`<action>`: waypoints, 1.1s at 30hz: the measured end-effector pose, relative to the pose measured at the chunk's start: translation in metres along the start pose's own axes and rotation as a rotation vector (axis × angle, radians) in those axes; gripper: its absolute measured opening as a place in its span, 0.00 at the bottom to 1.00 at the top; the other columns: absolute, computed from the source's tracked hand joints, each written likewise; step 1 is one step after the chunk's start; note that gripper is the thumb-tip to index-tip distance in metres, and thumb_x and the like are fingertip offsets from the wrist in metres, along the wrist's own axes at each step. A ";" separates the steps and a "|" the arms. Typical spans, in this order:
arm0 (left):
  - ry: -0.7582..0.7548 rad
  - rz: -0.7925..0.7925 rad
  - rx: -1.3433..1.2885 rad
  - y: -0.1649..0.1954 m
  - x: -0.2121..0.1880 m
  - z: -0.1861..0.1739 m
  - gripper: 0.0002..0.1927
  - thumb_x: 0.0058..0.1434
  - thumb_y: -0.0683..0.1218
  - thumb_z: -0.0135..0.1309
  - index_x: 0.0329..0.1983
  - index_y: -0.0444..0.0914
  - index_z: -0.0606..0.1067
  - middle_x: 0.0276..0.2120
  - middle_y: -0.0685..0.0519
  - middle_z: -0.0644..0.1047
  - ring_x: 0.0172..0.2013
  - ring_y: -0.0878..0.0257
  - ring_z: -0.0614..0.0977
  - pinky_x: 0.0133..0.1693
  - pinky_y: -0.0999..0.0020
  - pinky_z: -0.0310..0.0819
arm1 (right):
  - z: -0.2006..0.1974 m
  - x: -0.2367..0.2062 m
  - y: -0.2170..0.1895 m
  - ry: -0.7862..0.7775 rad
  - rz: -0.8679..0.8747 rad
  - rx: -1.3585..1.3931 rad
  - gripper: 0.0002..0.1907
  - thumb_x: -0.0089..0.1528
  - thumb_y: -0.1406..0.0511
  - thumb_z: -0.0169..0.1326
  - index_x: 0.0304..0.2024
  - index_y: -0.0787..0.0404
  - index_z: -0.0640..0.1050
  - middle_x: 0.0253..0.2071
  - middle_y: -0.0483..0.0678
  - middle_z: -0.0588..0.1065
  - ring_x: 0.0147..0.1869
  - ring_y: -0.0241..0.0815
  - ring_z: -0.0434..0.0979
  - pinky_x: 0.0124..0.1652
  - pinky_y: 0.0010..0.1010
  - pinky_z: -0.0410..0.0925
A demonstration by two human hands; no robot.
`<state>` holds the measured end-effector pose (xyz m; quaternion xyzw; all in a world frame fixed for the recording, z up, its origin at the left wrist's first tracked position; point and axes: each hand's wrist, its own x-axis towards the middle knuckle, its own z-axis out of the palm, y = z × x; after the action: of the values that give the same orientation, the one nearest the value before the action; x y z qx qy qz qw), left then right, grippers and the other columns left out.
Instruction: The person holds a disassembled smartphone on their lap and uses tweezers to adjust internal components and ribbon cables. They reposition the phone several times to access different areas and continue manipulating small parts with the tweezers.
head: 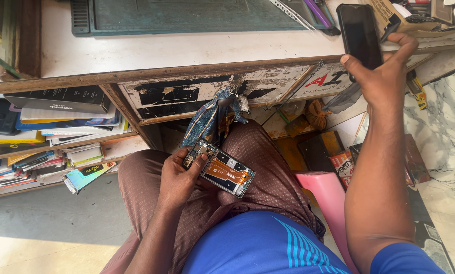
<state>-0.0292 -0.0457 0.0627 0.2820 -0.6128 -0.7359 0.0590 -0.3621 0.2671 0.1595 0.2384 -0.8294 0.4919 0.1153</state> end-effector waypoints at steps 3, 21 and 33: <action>0.011 0.017 -0.002 -0.001 0.000 -0.001 0.12 0.64 0.46 0.57 0.43 0.32 0.77 0.25 0.47 0.82 0.20 0.67 0.83 0.20 0.75 0.78 | -0.001 0.011 -0.002 0.014 0.076 -0.055 0.41 0.66 0.65 0.73 0.65 0.58 0.54 0.52 0.57 0.79 0.58 0.44 0.85 0.58 0.34 0.78; -0.029 0.088 -0.189 -0.016 0.002 -0.003 0.08 0.64 0.43 0.57 0.42 0.33 0.78 0.27 0.52 0.83 0.24 0.70 0.81 0.25 0.78 0.77 | -0.002 -0.020 0.017 0.235 0.055 0.359 0.30 0.70 0.65 0.71 0.65 0.58 0.65 0.39 0.49 0.71 0.34 0.35 0.74 0.30 0.26 0.70; -0.083 0.129 -0.379 -0.019 -0.002 -0.008 0.10 0.66 0.45 0.58 0.45 0.33 0.78 0.29 0.53 0.82 0.23 0.72 0.79 0.21 0.80 0.73 | 0.124 -0.171 -0.067 -0.830 0.155 0.474 0.22 0.65 0.57 0.59 0.55 0.64 0.77 0.49 0.47 0.81 0.50 0.33 0.80 0.49 0.27 0.75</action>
<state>-0.0187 -0.0471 0.0446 0.1953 -0.4819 -0.8437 0.1330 -0.1754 0.1799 0.0771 0.3718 -0.6858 0.5379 -0.3196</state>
